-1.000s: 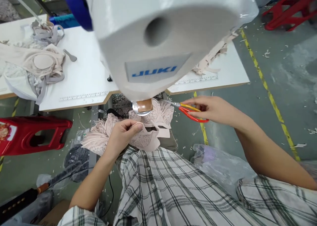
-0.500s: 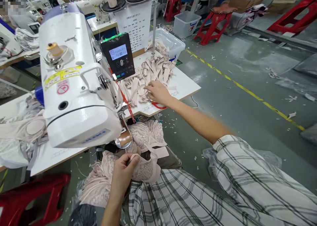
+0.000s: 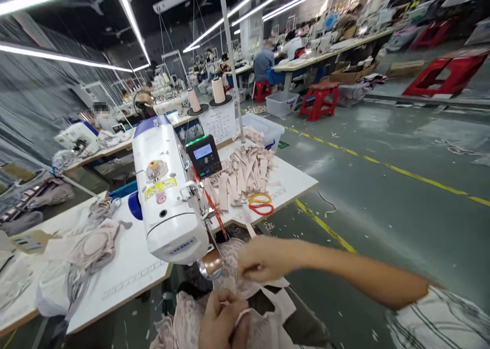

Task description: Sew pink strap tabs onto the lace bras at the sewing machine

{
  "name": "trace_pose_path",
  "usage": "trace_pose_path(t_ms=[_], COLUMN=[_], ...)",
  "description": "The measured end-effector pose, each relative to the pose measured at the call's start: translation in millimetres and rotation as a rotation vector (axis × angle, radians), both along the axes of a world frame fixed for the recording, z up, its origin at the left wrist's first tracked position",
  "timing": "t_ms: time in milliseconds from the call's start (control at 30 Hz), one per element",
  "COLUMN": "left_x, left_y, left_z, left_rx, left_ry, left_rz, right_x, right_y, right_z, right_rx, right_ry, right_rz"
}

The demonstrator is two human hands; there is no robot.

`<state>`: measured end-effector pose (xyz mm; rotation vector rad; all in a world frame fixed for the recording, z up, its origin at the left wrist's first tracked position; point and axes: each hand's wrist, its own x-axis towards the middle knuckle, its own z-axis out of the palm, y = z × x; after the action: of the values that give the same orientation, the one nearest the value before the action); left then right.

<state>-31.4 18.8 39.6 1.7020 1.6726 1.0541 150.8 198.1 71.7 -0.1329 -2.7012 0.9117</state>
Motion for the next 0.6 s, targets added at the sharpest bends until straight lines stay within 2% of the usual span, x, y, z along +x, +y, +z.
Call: trace_pose_path(t_ms=[33, 100, 200, 300, 367, 433, 467, 500, 600], left_x=[2, 4, 2, -5, -9, -12, -12, -11, -5], left_y=[0, 1, 5, 7, 7, 6, 6, 5, 4], left_z=[-1.6, -5.7, -12.9, -18.1, -19.1, -18.2, -17.2, -16.0, -12.2], left_rx=[-0.014, -0.076, -0.193, -0.338, -0.392, -0.389, -0.381, -0.373, -0.366], left_ry=[0.007, -0.022, -0.087, -0.058, -0.077, -0.162, -0.208, -0.248, -0.294], left_rz=[0.017, 0.057, 0.081, 0.017, -0.025, -0.012, 0.008, 0.025, 0.027], right_x=[-1, -3, -4, -3, -2, -2, -2, -3, -11], right_y=[-14, -31, -36, -35, -38, -46, -52, -58, -77], right_z=[-1.4, -5.5, -14.6, -25.5, -33.6, -43.4, -49.0, -54.8, -70.7], right_rx=[-0.003, -0.006, -0.084, -0.219, -0.233, -0.27, -0.358, -0.503, -1.092], right_ry=[-0.008, -0.002, 0.041, 0.064, 0.119, 0.199, 0.205, 0.178, 0.055], right_rz=[0.034, 0.008, -0.03, 0.001, -0.137, -0.392, -0.461, -0.455, -0.218])
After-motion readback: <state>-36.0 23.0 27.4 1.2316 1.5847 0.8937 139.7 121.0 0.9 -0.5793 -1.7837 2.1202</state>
